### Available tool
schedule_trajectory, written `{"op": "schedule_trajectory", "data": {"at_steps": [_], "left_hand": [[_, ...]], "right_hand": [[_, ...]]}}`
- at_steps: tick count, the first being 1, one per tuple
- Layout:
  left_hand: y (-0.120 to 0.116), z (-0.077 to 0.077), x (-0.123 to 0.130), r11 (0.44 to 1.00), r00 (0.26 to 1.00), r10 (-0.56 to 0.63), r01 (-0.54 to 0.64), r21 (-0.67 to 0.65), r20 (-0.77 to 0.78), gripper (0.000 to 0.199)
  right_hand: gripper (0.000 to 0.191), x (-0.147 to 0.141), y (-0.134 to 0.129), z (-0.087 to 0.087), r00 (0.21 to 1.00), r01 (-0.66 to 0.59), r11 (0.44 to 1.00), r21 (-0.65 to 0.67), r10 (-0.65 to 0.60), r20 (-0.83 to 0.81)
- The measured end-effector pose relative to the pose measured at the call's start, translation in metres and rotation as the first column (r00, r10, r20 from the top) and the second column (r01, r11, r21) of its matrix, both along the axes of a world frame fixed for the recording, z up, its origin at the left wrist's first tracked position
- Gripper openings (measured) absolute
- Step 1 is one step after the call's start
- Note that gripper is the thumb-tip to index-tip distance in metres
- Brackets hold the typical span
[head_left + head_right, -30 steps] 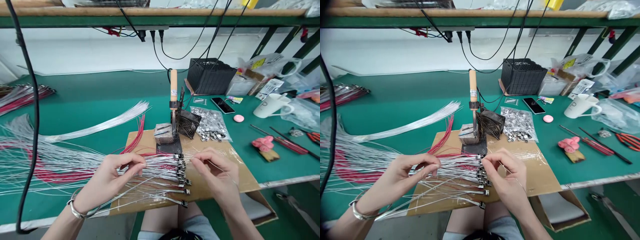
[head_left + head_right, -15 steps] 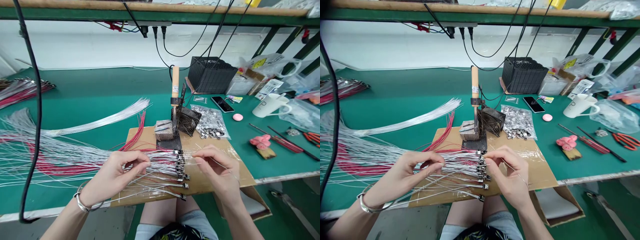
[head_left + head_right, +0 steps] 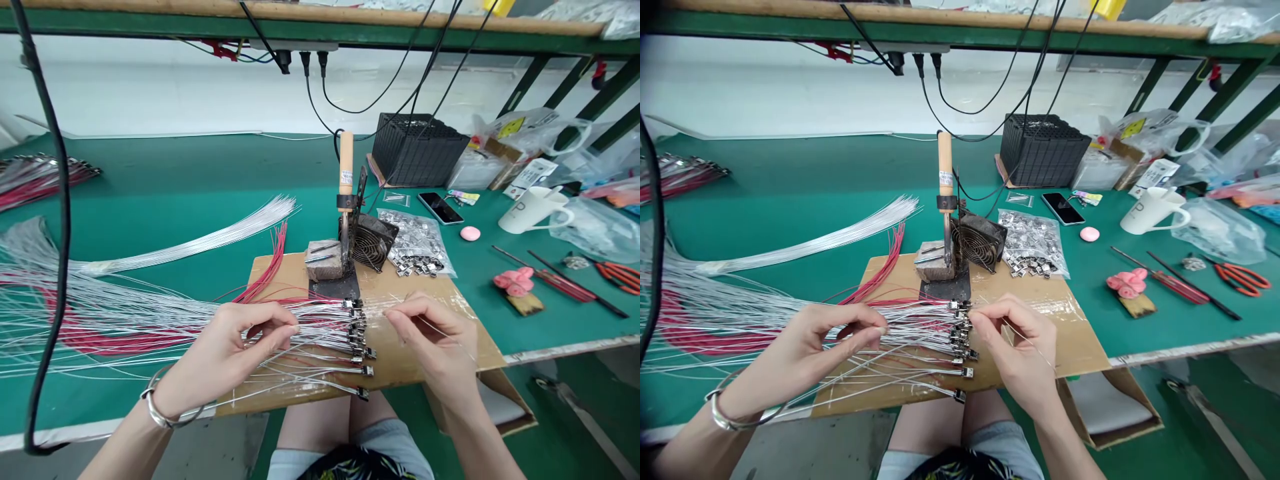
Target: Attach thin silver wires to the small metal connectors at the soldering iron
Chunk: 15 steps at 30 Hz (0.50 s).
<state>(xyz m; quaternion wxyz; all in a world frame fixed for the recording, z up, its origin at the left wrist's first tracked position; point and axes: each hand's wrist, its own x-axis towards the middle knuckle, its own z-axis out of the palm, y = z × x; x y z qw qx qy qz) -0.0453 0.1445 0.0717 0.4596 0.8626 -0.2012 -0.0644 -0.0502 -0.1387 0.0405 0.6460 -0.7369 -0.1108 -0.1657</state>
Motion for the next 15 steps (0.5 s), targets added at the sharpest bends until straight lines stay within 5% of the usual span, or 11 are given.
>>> {"op": "schedule_trajectory", "data": {"at_steps": [9, 15], "left_hand": [[-0.017, -0.002, 0.002, 1.000, 1.000, -0.014, 0.014, -0.015, 0.014, 0.023], [-0.019, -0.002, 0.003, 0.998, 1.000, 0.026, -0.026, -0.051, 0.013, 0.022]], "right_hand": [[0.018, -0.003, 0.039, -0.002, 0.989, -0.086, 0.996, 0.030, 0.089, -0.118], [0.017, -0.002, 0.035, -0.003, 0.973, -0.187, 0.981, 0.044, 0.191, -0.132]]}}
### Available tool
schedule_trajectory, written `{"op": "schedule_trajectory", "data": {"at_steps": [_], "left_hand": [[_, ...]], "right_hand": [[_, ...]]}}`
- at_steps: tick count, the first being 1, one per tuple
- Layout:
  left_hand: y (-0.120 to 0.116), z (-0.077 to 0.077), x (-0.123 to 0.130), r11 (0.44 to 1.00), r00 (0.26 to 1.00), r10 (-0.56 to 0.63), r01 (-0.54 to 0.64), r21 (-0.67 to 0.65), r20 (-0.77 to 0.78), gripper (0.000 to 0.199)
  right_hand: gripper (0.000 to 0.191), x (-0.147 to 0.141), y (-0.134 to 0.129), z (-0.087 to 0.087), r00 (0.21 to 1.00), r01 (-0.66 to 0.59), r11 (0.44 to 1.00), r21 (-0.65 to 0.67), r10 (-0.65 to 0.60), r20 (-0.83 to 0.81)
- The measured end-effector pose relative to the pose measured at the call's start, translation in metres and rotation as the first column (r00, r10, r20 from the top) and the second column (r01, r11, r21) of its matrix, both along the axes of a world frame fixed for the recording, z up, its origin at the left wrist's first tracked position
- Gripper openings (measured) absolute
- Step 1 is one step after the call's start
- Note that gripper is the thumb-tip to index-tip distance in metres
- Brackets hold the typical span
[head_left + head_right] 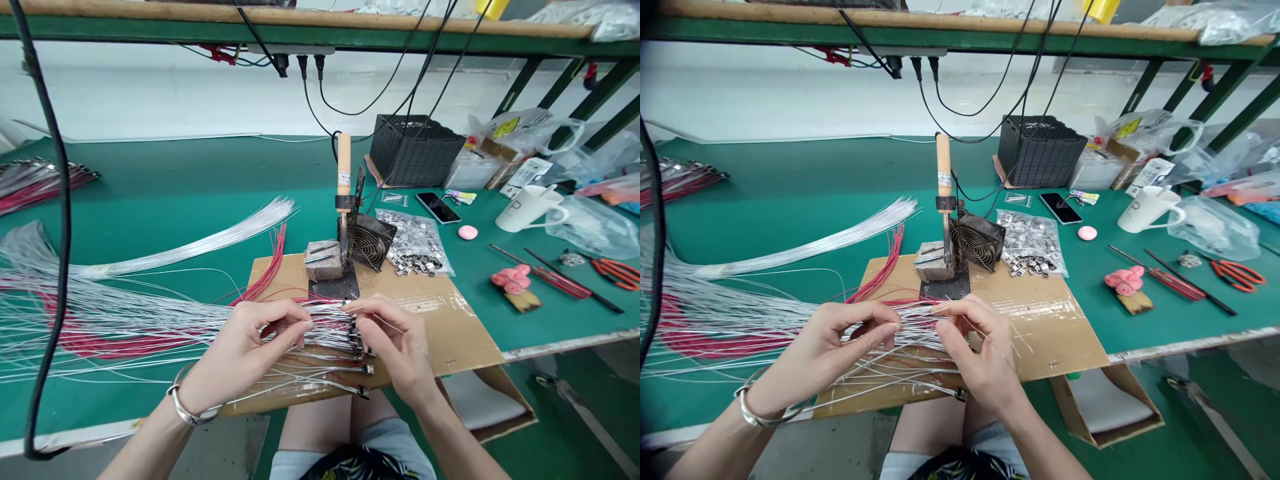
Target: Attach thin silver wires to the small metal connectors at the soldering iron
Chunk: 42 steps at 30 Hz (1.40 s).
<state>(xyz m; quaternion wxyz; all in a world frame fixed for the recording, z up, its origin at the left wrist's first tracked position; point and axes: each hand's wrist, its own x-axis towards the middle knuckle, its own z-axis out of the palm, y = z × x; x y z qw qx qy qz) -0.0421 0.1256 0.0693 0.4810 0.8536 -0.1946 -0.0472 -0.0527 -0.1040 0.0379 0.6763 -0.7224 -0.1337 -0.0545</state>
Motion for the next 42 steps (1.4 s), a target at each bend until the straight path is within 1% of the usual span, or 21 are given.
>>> {"op": "schedule_trajectory", "data": {"at_steps": [2, 7, 10, 14, 17, 20, 22, 26, 32, 37, 42], "left_hand": [[0.000, 0.000, 0.001, 1.000, 1.000, -0.004, 0.004, 0.001, 0.001, 0.022], [-0.001, 0.002, 0.002, 0.999, 0.999, -0.033, 0.033, 0.008, -0.015, 0.022], [0.000, 0.004, 0.001, 0.999, 0.999, -0.042, 0.042, 0.006, -0.025, 0.024], [0.002, 0.006, 0.001, 0.999, 0.999, -0.044, 0.045, 0.025, -0.028, 0.025], [0.000, 0.007, 0.001, 0.998, 0.997, -0.054, 0.055, 0.011, -0.045, 0.024], [-0.002, 0.008, 0.002, 0.997, 0.996, -0.071, 0.071, 0.006, -0.056, 0.024], [-0.003, 0.010, 0.002, 0.997, 0.996, -0.076, 0.078, 0.020, -0.054, 0.024], [0.000, 0.013, 0.004, 0.996, 0.997, -0.069, 0.071, 0.050, -0.038, 0.024], [0.003, 0.016, 0.011, 0.990, 0.979, -0.143, 0.142, -0.016, -0.143, 0.027], [0.004, 0.016, 0.013, 0.984, 0.966, -0.168, 0.153, -0.087, -0.197, 0.028], [0.003, 0.018, 0.012, 0.982, 0.961, -0.167, 0.142, -0.125, -0.220, 0.028]], "right_hand": [[0.013, 0.000, 0.001, 0.000, 1.000, -0.006, 1.000, -0.001, 0.006, -0.003], [0.004, 0.000, 0.012, 0.001, 0.998, 0.032, 0.999, -0.041, -0.034, -0.048], [0.010, 0.001, 0.012, 0.002, 0.998, 0.046, 0.998, -0.046, -0.048, -0.039], [0.013, 0.002, 0.006, 0.004, 0.995, 0.083, 0.996, -0.039, -0.084, -0.043], [0.012, 0.001, 0.003, 0.005, 0.995, 0.072, 0.997, -0.037, -0.074, -0.063], [0.014, 0.000, 0.000, 0.003, 0.998, 0.053, 0.998, -0.026, -0.054, -0.027], [0.015, 0.001, -0.002, 0.002, 0.999, 0.052, 0.999, 0.002, -0.052, -0.011], [0.018, 0.004, -0.008, -0.002, 0.996, 0.073, 0.995, 0.073, -0.069, -0.051], [0.016, 0.008, -0.015, 0.002, 0.996, 0.020, 0.996, 0.087, -0.012, -0.092], [0.017, 0.010, -0.018, 0.008, 0.998, -0.008, 0.998, 0.055, 0.012, -0.064], [0.020, 0.010, -0.021, 0.009, 0.999, -0.034, 0.999, 0.033, 0.035, -0.033]]}}
